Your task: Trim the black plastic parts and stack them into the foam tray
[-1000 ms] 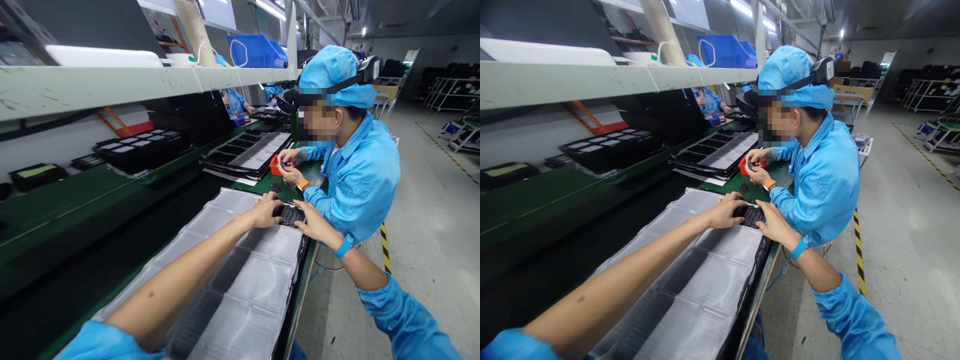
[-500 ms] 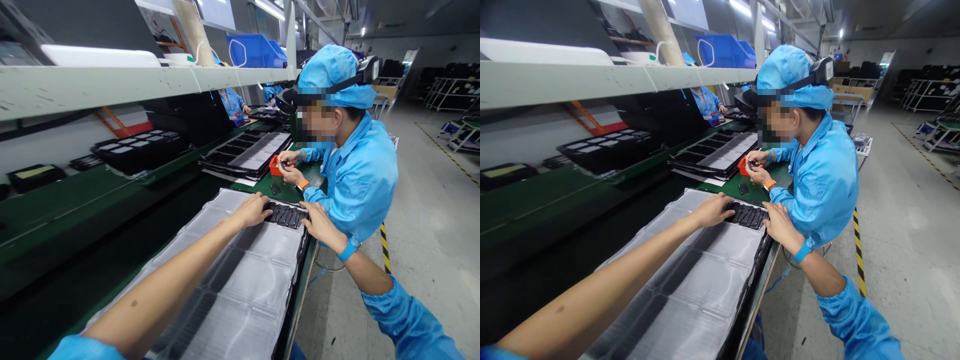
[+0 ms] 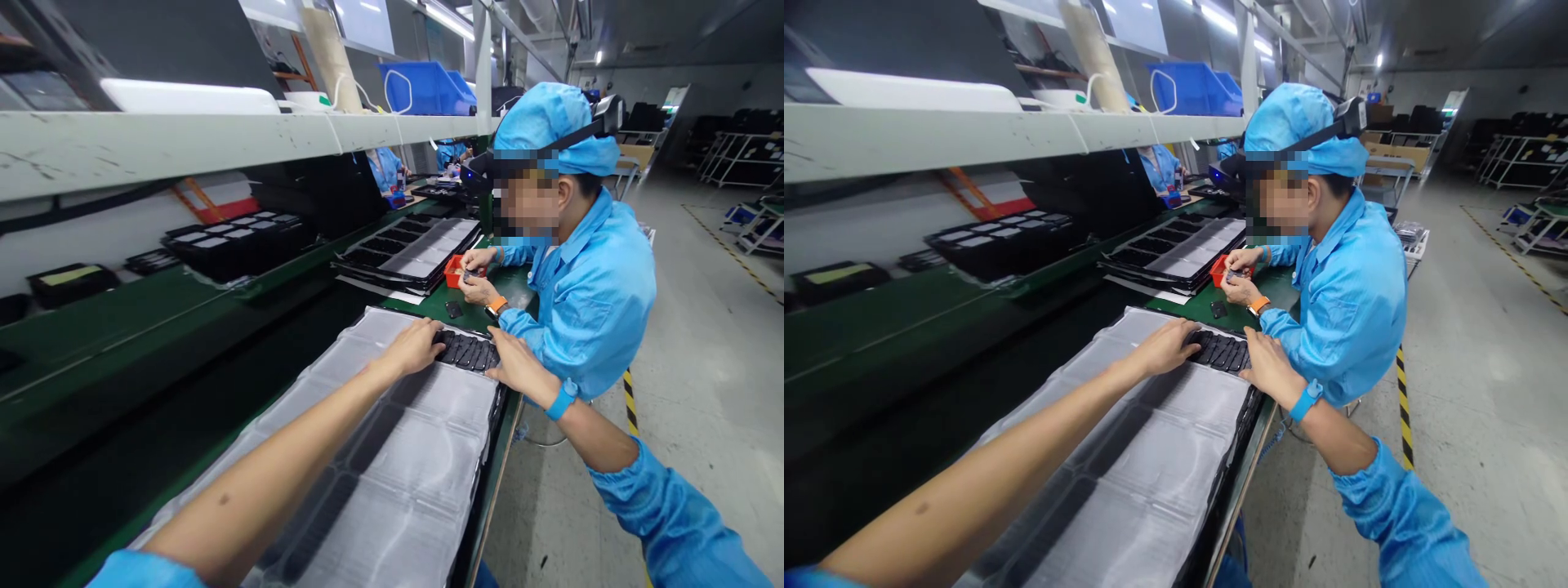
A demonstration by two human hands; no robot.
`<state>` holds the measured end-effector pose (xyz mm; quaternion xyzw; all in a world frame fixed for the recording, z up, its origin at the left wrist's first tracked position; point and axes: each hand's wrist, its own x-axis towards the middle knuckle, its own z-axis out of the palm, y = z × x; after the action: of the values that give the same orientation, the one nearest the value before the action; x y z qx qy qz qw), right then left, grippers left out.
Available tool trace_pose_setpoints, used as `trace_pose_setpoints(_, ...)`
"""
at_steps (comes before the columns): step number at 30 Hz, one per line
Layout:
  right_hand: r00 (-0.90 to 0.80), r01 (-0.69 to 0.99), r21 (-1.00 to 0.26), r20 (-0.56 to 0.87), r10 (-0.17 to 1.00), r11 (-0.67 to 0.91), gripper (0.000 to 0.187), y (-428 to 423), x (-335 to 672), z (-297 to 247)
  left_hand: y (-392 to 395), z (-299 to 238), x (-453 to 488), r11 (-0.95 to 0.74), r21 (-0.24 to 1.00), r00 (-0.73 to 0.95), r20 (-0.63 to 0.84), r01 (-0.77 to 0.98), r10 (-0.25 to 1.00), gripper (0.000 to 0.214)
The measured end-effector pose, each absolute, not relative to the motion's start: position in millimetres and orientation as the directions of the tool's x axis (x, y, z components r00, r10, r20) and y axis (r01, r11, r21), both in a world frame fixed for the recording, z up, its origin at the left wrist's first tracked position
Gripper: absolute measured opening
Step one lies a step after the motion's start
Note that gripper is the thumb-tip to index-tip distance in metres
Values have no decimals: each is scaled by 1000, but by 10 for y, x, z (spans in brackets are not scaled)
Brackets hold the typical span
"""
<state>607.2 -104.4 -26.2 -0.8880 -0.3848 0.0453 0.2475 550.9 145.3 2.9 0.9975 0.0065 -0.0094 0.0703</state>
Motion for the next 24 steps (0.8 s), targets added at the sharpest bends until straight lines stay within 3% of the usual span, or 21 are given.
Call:
trace_pose_setpoints(14, 613, 732, -420, 62, 788, -536, 109, -984, 6240, -237, 1485, 20, 5459, -982, 190, 999, -47, 18, 9, 34)
trace_pose_setpoints(21, 622, 726, -409, 47, 782, -553, 101, -979, 6214, -238, 1490, 10, 5502, -979, 204, 998, -57, 11, -1, 35)
trace_pose_setpoints(24, 629, 717, -410, 33, 777, -564, 108, -964, 6236, -223, 1497, 14, 5500, -980, 199, 998, -59, 12, 0, 34)
